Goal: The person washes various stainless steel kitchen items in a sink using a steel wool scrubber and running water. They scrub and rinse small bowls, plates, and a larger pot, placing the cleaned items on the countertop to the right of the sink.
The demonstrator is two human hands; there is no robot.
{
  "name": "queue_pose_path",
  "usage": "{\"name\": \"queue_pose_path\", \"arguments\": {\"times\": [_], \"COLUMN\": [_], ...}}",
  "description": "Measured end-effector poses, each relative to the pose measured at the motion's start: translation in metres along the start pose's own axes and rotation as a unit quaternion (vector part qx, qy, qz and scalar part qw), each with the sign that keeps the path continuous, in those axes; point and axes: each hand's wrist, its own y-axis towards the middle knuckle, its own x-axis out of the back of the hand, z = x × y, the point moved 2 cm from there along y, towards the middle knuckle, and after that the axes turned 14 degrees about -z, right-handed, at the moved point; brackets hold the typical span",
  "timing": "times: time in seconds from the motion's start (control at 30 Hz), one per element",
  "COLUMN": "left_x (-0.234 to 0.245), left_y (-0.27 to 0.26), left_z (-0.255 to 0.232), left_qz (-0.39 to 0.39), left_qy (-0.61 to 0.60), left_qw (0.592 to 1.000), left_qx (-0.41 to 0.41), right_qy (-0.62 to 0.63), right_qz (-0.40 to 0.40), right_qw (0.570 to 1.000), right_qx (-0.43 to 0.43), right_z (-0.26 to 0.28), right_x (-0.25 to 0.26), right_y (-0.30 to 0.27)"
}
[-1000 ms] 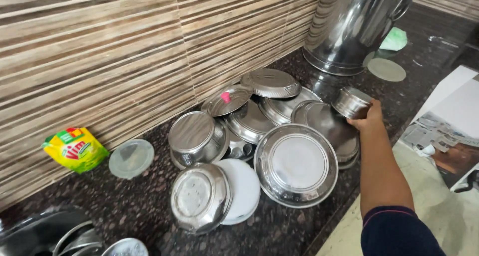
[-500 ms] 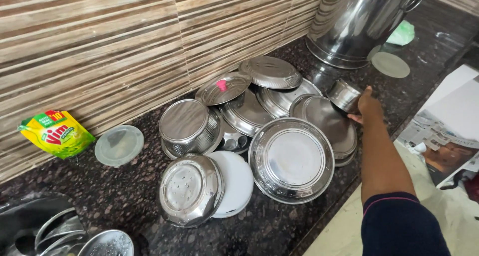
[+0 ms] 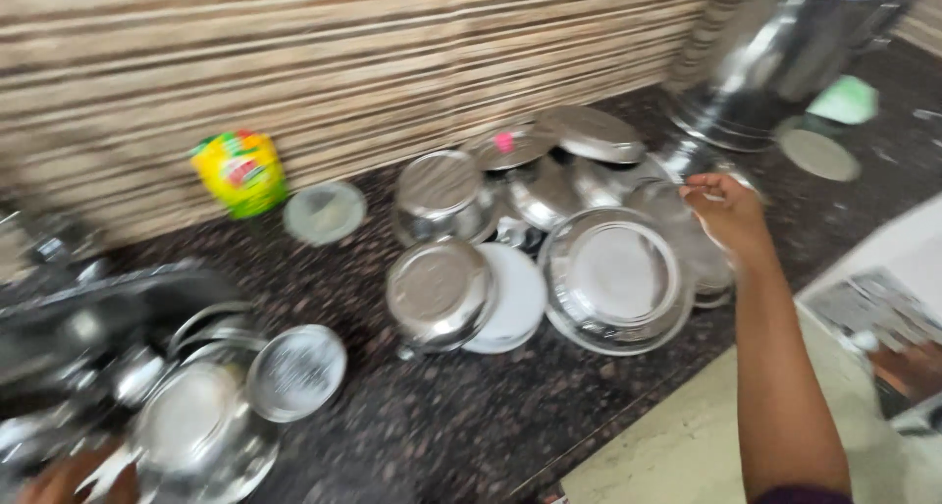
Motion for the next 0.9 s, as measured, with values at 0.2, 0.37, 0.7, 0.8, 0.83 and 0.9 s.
{"name": "queue_pose_path", "arguments": {"times": [0.2,0.37,0.7,0.8,0.83,0.9], "left_x": [0.038,0.073,0.176,0.198,0.205,0.225], "left_y": [-0.041,-0.048,-0.043,-0.037,-0.032,-0.022], "left_z": [-0.083,-0.076,0.077,0.128,0.14,0.157], "left_qz": [-0.055,-0.087,-0.008,-0.037,-0.039,-0.083], "left_qy": [-0.032,-0.076,-0.081,-0.056,-0.052,0.032], "left_qw": [0.996,0.99,0.983,0.987,0.986,0.996], "left_qx": [0.067,0.076,0.163,0.149,0.156,0.024], "right_qy": [0.26,0.242,0.143,0.122,0.119,0.112], "right_qz": [0.216,0.433,0.478,0.489,0.496,0.49], "right_qw": [0.935,0.867,0.866,0.864,0.86,0.863], "right_qx": [0.108,0.048,0.0,0.02,0.02,0.054], "right_z": [0.113,0.143,0.242,0.258,0.264,0.277], "right_x": [-0.094,-0.221,-0.34,-0.366,-0.369,-0.375], "right_y": [-0.212,-0.372,-0.53,-0.567,-0.578,-0.598]}}
